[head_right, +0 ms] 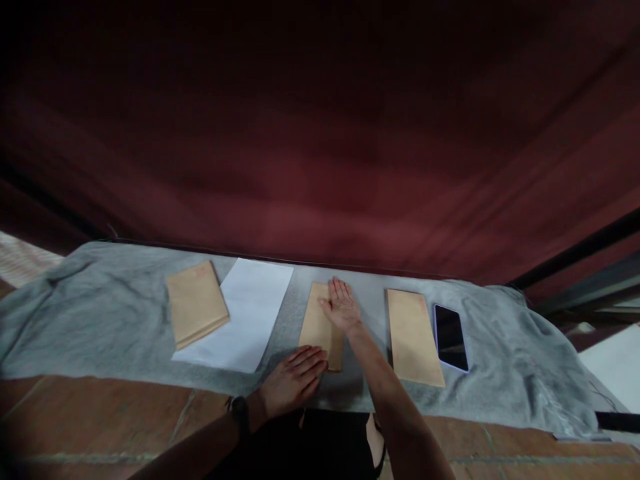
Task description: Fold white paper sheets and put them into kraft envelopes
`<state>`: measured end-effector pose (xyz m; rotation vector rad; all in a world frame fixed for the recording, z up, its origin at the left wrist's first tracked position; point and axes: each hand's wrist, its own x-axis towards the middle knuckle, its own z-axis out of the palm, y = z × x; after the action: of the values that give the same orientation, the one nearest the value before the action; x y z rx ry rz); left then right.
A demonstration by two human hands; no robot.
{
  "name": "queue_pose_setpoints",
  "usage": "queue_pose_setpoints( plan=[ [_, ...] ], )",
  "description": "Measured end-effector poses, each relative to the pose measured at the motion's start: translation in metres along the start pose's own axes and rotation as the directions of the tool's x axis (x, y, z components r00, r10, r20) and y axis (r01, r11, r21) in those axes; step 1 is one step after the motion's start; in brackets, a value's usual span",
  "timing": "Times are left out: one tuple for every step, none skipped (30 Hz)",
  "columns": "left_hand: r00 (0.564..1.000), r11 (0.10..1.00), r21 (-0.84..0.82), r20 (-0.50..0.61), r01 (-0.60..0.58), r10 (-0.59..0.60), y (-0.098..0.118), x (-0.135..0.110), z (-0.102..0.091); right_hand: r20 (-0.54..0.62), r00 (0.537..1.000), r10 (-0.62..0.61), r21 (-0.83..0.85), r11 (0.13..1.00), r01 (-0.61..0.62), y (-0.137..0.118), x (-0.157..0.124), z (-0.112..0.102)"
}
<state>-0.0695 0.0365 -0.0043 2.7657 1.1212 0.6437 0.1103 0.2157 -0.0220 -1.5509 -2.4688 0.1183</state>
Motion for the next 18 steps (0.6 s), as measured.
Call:
queue_pose_setpoints(
  plan=[
    [1.0, 1.0, -0.004, -0.002, -0.001, 0.001, 0.0, 0.0, 0.0, 0.001, 1.0, -0.014, -0.004, 1.0, 0.014, 0.0, 0.0, 0.0],
    [1.0, 1.0, -0.008, -0.003, -0.003, 0.003, 0.0, 0.0, -0.001, 0.006, 0.999, -0.033, -0.006, 0.999, 0.033, -0.002, -0.001, 0.0],
    [1.0, 1.0, -0.01, -0.004, -0.004, 0.004, 0.0, 0.001, -0.001, 0.015, 0.998, -0.054, -0.006, 0.999, 0.054, -0.004, -0.002, 0.0],
    [1.0, 1.0, -0.01, -0.003, -0.003, 0.003, 0.001, 0.001, -0.002, 0.028, 0.997, -0.076, -0.003, 0.997, 0.076, -0.006, -0.002, 0.0],
    [1.0, 1.0, -0.008, -0.002, -0.002, 0.002, 0.001, 0.001, -0.003, 0.04, 0.995, -0.094, 0.0, 0.996, 0.094, -0.01, -0.002, -0.001],
    [1.0, 1.0, -0.006, 0.0, -0.001, 0.001, 0.001, 0.001, -0.003, 0.051, 0.993, -0.108, 0.005, 0.994, 0.108, -0.014, -0.002, -0.001],
    [1.0, 1.0, -0.003, 0.0, 0.001, -0.001, 0.001, 0.001, -0.004, 0.058, 0.991, -0.118, 0.008, 0.993, 0.117, -0.018, -0.001, -0.002],
    [1.0, 1.0, -0.001, 0.0, 0.0, 0.0, 0.001, 0.001, -0.004, 0.064, 0.99, -0.124, 0.012, 0.992, 0.123, -0.023, -0.001, -0.002],
    [1.0, 1.0, 0.0, -0.002, 0.0, 0.0, 0.001, 0.001, -0.004, 0.068, 0.989, -0.13, 0.016, 0.991, 0.129, -0.027, -0.001, -0.002],
    [1.0, 1.0, 0.0, -0.008, 0.0, 0.0, 0.001, 0.001, -0.004, 0.073, 0.988, -0.137, 0.022, 0.991, 0.136, -0.031, -0.001, -0.002],
    [1.0, 1.0, 0.002, -0.016, 0.001, -0.001, 0.002, 0.001, -0.004, 0.078, 0.987, -0.143, 0.028, 0.99, 0.141, -0.035, -0.001, -0.003],
    [1.0, 1.0, 0.005, -0.025, 0.001, -0.001, 0.002, 0.001, -0.003, 0.084, 0.985, -0.15, 0.033, 0.989, 0.147, -0.039, -0.002, -0.003],
    [0.999, 1.0, 0.011, -0.034, 0.001, 0.0, 0.002, 0.001, -0.002, 0.088, 0.984, -0.156, 0.037, 0.988, 0.153, -0.043, -0.004, -0.003],
    [0.999, 1.0, 0.018, -0.043, 0.0, 0.001, 0.001, 0.001, -0.001, 0.09, 0.982, -0.164, 0.04, 0.986, 0.161, -0.046, -0.007, -0.003],
    [0.999, 1.0, 0.027, -0.049, -0.003, 0.004, 0.001, 0.001, -0.001, 0.09, 0.98, -0.176, 0.04, 0.984, 0.173, -0.049, -0.01, -0.003],
    [0.999, 0.999, 0.035, -0.049, -0.008, 0.01, 0.001, 0.0, 0.0, 0.088, 0.978, -0.191, 0.041, 0.981, 0.188, -0.051, -0.014, -0.002],
    [0.999, 0.999, 0.041, -0.046, -0.014, 0.016, 0.001, 0.0, 0.001, 0.085, 0.974, -0.212, 0.044, 0.977, 0.209, -0.053, -0.019, -0.001],
    [0.999, 0.999, 0.044, -0.042, -0.018, 0.02, 0.001, -0.001, 0.001, 0.083, 0.968, -0.238, 0.05, 0.971, 0.234, -0.055, -0.024, 0.001]
  ],
)
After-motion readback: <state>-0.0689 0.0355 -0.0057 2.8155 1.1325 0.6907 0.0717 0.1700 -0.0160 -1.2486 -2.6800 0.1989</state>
